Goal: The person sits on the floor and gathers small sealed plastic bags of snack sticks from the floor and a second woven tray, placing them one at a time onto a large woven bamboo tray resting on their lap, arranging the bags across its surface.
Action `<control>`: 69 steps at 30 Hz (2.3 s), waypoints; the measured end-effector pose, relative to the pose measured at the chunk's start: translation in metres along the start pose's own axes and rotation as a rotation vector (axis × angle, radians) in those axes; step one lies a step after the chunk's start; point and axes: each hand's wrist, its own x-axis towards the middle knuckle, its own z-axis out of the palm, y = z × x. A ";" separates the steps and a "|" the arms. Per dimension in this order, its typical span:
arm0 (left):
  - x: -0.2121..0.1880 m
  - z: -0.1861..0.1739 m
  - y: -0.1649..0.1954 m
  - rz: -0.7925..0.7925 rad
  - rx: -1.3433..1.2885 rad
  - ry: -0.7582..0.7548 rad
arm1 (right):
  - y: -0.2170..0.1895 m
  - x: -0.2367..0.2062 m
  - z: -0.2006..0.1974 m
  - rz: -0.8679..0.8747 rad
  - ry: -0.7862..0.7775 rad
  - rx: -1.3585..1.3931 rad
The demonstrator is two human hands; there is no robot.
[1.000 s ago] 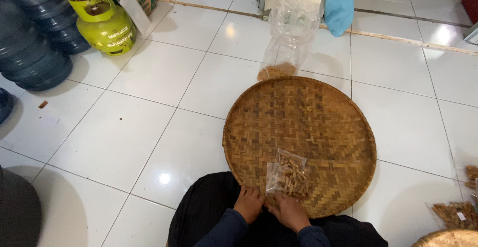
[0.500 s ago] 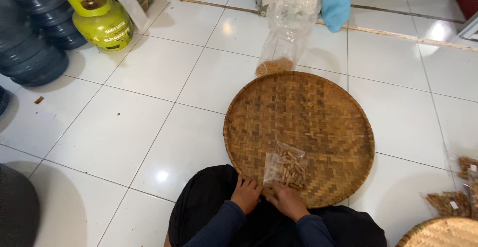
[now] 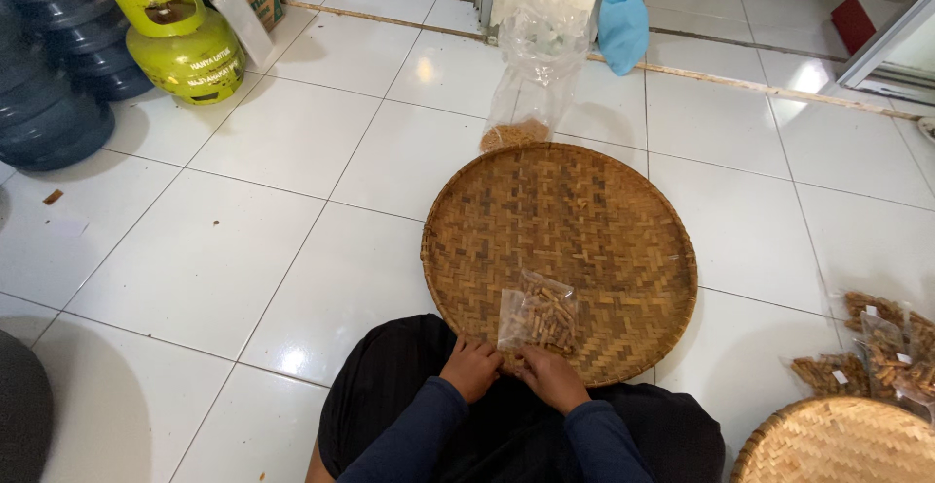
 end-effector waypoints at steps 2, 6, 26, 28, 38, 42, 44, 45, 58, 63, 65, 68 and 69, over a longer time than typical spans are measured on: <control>0.005 -0.004 0.000 0.013 -0.009 -0.007 | 0.002 0.001 -0.004 0.016 -0.008 0.017; 0.011 -0.011 0.000 0.034 0.052 0.000 | 0.006 0.003 -0.008 0.012 -0.021 0.002; 0.026 -0.021 0.003 0.015 0.075 -0.050 | 0.033 0.011 0.002 -0.044 0.143 -0.157; 0.026 -0.020 0.004 0.007 0.067 -0.059 | 0.035 0.012 0.001 -0.037 0.144 -0.189; 0.026 -0.015 0.004 -0.008 0.003 -0.065 | 0.039 0.008 0.000 -0.044 0.311 -0.237; 0.026 -0.016 0.004 -0.031 0.026 -0.083 | 0.039 0.008 -0.005 0.056 0.280 -0.245; 0.027 -0.016 0.004 -0.043 0.016 -0.086 | 0.039 0.009 -0.006 0.080 0.265 -0.244; 0.027 -0.015 0.004 -0.049 0.011 -0.088 | 0.040 0.009 -0.006 0.086 0.270 -0.234; 0.028 -0.013 0.001 -0.104 0.017 -0.155 | 0.036 0.012 -0.007 0.095 0.236 -0.248; 0.028 -0.013 0.001 -0.119 0.024 -0.147 | 0.043 0.015 -0.004 0.069 0.258 -0.261; 0.029 -0.014 0.000 -0.115 0.024 -0.154 | 0.044 0.017 -0.003 0.035 0.309 -0.252; 0.029 -0.014 -0.001 -0.118 0.017 -0.102 | 0.044 0.018 -0.004 -0.009 0.412 -0.215; 0.029 -0.013 -0.001 -0.120 0.015 -0.073 | 0.043 0.018 -0.004 0.019 0.426 -0.202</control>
